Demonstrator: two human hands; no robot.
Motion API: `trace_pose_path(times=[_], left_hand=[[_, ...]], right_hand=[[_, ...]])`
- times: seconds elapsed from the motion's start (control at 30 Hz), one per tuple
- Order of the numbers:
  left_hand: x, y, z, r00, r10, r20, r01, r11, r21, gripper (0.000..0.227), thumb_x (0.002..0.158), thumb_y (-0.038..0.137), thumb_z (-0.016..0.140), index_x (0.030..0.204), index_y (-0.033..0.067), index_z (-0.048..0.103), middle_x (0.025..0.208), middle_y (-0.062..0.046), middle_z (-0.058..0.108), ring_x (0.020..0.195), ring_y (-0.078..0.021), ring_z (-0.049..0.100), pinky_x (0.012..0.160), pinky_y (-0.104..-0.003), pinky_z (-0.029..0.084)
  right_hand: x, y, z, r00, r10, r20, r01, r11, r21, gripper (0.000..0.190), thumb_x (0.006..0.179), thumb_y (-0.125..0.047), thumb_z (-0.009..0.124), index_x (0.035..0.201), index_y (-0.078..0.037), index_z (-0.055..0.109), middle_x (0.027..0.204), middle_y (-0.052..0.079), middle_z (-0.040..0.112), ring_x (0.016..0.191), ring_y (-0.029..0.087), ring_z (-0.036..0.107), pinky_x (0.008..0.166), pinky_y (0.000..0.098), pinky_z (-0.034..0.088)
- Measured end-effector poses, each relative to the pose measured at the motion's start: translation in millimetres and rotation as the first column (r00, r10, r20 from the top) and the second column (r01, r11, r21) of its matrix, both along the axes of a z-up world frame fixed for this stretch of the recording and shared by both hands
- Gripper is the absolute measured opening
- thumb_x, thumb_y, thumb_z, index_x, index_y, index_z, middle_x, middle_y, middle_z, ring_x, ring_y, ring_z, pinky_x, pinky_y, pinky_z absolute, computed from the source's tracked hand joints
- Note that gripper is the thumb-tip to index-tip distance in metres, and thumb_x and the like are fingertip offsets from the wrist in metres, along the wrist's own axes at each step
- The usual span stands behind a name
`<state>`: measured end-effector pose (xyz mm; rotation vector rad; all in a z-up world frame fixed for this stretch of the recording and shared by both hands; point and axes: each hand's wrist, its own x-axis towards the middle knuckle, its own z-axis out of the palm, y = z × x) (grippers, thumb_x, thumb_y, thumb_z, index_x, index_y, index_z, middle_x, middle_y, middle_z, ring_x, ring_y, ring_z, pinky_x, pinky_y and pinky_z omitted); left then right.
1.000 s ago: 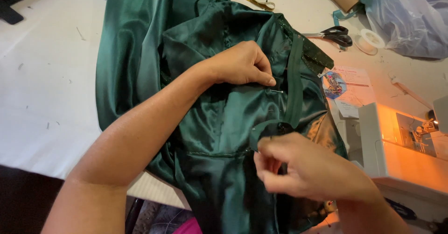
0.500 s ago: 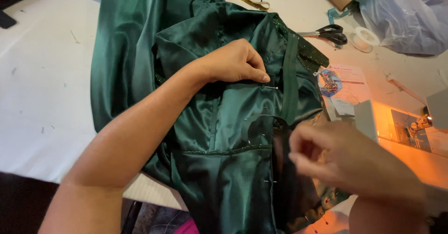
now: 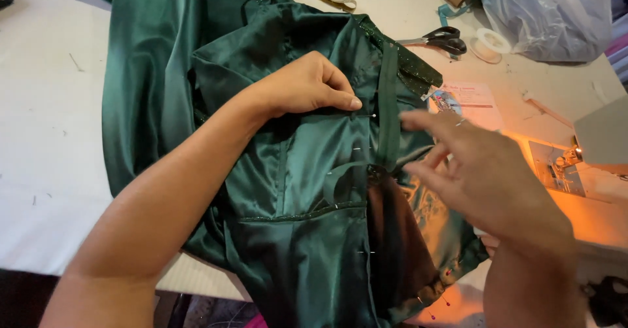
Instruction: The person aligns a dark green satin fabric on a white table and secures it with straight pins. They fold a section of the fabric and insert pins to hold the layers together, working methodically along the edge of the material.
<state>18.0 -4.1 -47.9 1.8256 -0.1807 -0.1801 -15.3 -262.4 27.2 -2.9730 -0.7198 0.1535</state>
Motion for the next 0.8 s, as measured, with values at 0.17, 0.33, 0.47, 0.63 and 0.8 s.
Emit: trace_pose_path(times=[0.17,0.33,0.47,0.63,0.8], left_hand=[[0.3,0.7,-0.9,1.000,-0.017,0.026,0.019,0.998,-0.064,0.014,0.083,0.021,0.080,0.078,0.0076,0.078,0.073,0.003,0.073,0.068,-0.0018,0.060,0.068,-0.018,0.051],[2.3,0.2,-2.8,1.000,-0.003,0.013,0.003,0.999,-0.049,0.016,0.082,0.024,0.081,0.084,0.0083,0.080,0.072,0.004,0.072,0.065,-0.0001,0.055,0.061,-0.016,0.044],[-1.7,-0.5,2.5,1.000,0.005,0.009,-0.005,0.999,-0.047,0.017,0.082,0.024,0.080,0.086,0.0078,0.081,0.077,0.002,0.075,0.069,-0.0012,0.059,0.065,-0.017,0.049],[-1.0,-0.7,2.2,1.000,0.021,0.002,-0.021,0.999,-0.038,0.015,0.082,0.023,0.080,0.086,0.0093,0.081,0.076,0.003,0.074,0.068,-0.0011,0.059,0.066,-0.017,0.049],[1.1,-0.3,-0.7,1.000,0.008,0.008,-0.007,0.999,-0.051,0.015,0.082,0.024,0.080,0.086,0.0091,0.081,0.078,0.003,0.075,0.070,-0.0010,0.060,0.068,-0.017,0.049]], right_hand=[[-4.3,4.5,-11.8,0.933,0.346,-0.099,-0.319,0.922,0.217,0.061,0.070,-0.031,0.085,0.127,-0.027,0.064,0.110,-0.016,0.077,0.058,0.007,0.064,0.064,0.0244,0.052],[-5.6,11.0,-8.4,0.837,0.470,-0.280,-0.364,0.861,0.356,0.060,0.076,-0.021,0.079,0.133,-0.021,0.060,0.110,-0.006,0.079,0.052,0.004,0.058,0.056,0.0205,0.051],[-4.5,12.6,-3.3,0.822,0.460,-0.336,-0.338,0.869,0.363,0.063,0.076,-0.013,0.077,0.135,-0.022,0.055,0.119,-0.007,0.073,0.054,0.006,0.059,0.050,0.0215,0.053],[0.0,7.6,2.9,0.632,0.713,-0.303,-0.552,0.689,0.470,0.011,0.083,-0.023,0.078,0.092,-0.017,0.076,0.069,-0.009,0.071,0.047,0.004,0.054,0.046,0.0203,0.044],[-1.1,1.5,-6.2,0.676,0.644,-0.360,-0.579,0.765,0.281,0.017,0.082,-0.038,0.077,0.089,-0.024,0.082,0.054,-0.008,0.072,0.048,0.006,0.065,0.052,0.0238,0.049]])
